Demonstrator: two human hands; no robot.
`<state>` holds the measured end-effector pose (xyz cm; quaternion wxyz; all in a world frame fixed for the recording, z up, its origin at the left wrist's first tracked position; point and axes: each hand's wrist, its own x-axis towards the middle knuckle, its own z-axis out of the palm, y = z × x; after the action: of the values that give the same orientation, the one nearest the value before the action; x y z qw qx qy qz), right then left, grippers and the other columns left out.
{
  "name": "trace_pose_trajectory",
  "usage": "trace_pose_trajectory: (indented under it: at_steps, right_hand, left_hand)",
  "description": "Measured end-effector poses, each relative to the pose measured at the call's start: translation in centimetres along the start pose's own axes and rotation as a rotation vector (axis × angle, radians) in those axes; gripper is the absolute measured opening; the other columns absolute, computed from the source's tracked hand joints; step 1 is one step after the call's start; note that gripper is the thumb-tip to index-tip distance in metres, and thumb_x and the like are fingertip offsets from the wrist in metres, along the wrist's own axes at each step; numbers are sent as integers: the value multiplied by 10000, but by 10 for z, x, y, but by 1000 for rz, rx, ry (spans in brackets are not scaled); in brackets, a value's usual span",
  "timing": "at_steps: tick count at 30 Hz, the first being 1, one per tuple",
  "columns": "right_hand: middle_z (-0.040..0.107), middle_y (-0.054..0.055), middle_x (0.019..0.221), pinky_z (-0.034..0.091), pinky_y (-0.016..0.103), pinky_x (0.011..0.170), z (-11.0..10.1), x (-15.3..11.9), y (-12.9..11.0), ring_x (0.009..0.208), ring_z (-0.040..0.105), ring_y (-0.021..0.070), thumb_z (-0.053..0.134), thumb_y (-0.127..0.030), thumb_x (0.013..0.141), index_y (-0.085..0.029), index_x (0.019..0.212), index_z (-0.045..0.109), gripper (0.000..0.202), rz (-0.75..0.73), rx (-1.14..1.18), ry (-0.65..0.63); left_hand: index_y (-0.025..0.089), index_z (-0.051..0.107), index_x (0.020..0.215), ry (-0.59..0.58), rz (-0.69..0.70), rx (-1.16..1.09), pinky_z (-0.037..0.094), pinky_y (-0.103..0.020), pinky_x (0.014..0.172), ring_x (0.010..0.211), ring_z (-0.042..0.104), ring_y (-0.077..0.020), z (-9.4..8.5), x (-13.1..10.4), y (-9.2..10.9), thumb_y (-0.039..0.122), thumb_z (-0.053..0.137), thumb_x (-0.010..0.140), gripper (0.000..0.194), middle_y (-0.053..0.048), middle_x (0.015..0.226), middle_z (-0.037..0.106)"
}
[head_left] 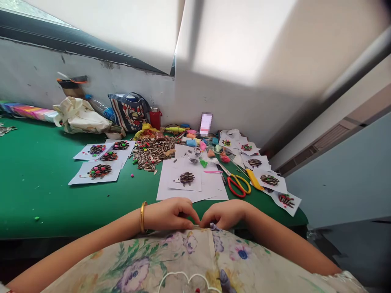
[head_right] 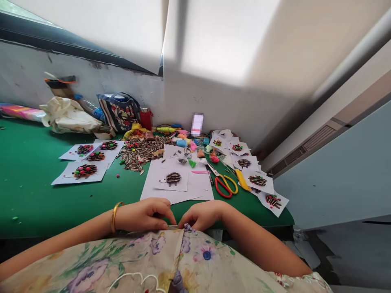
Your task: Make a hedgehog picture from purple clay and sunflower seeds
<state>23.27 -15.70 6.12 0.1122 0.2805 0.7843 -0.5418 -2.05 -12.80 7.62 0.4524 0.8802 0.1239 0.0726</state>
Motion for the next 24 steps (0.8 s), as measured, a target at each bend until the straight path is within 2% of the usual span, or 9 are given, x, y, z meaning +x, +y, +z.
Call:
trace_pose_trajectory:
  at_steps: [2,6,10,13,16,18,20,22,24]
  right_hand:
    - [692,16,1050,459,197,759,4,4,-3,910,623,157,675,-277,825,-176,1184,668,373,-30,-43,7]
    - [701,48,1082,476,233,750,16,20,-6,899,630,172,614,-213,863,-189,1082,700,237,-141,-191,119]
    - [731,49,956,480,247,694,23,36,-1,820,632,183,683,-194,787,-193,936,739,159,-149,-355,238]
    - [729,28,853,465,230,620,14,39,4,724,613,163,735,-199,703,-183,845,743,143,-48,-319,221]
    - [718,-7,842,470,213,619,-8,34,11,718,611,143,715,-204,695,-181,888,724,195,-3,-132,161]
    - [704,-3,936,491,218,704,-21,31,20,814,629,137,612,-188,776,-188,985,692,224,-63,34,349]
    - [681,8,891,496,232,706,-27,34,33,800,629,134,541,-195,825,-179,945,669,176,-64,135,701]
    - [662,13,834,488,248,683,-25,40,47,737,604,131,528,-198,836,-177,897,661,148,-21,83,1039]
    - [664,22,839,485,265,694,-17,50,57,739,594,139,538,-186,839,-186,891,673,145,-19,-54,1183]
  left_hand:
    - [248,712,1151,-41,75,-84,440,-232,713,741,548,-143,3,5,6,409,625,881,326,-24,802,580]
    - [252,682,1204,-86,166,-179,465,-249,766,815,583,-165,11,16,13,468,612,884,392,-56,911,642]
    - [232,732,1028,-63,207,-166,480,-274,844,897,611,-184,18,24,13,395,630,884,240,-66,957,681]
    - [207,721,892,-24,216,-122,484,-263,822,866,613,-167,27,26,8,292,638,874,120,-52,917,679]
    - [186,700,864,53,156,-68,468,-234,715,761,578,-136,41,28,-4,206,658,825,60,-25,832,636]
    - [176,690,821,105,111,-41,438,-216,642,686,534,-115,51,28,-15,162,656,790,48,-5,764,593]
    - [170,683,800,123,61,-46,411,-205,598,650,505,-102,55,26,-25,186,651,797,36,-2,762,571]
    - [170,682,801,193,34,-27,395,-217,621,680,497,-111,50,24,-29,249,677,800,79,-2,759,558]
    - [169,681,799,283,3,-67,374,-232,623,664,460,-114,38,22,-26,403,706,796,235,6,729,522]
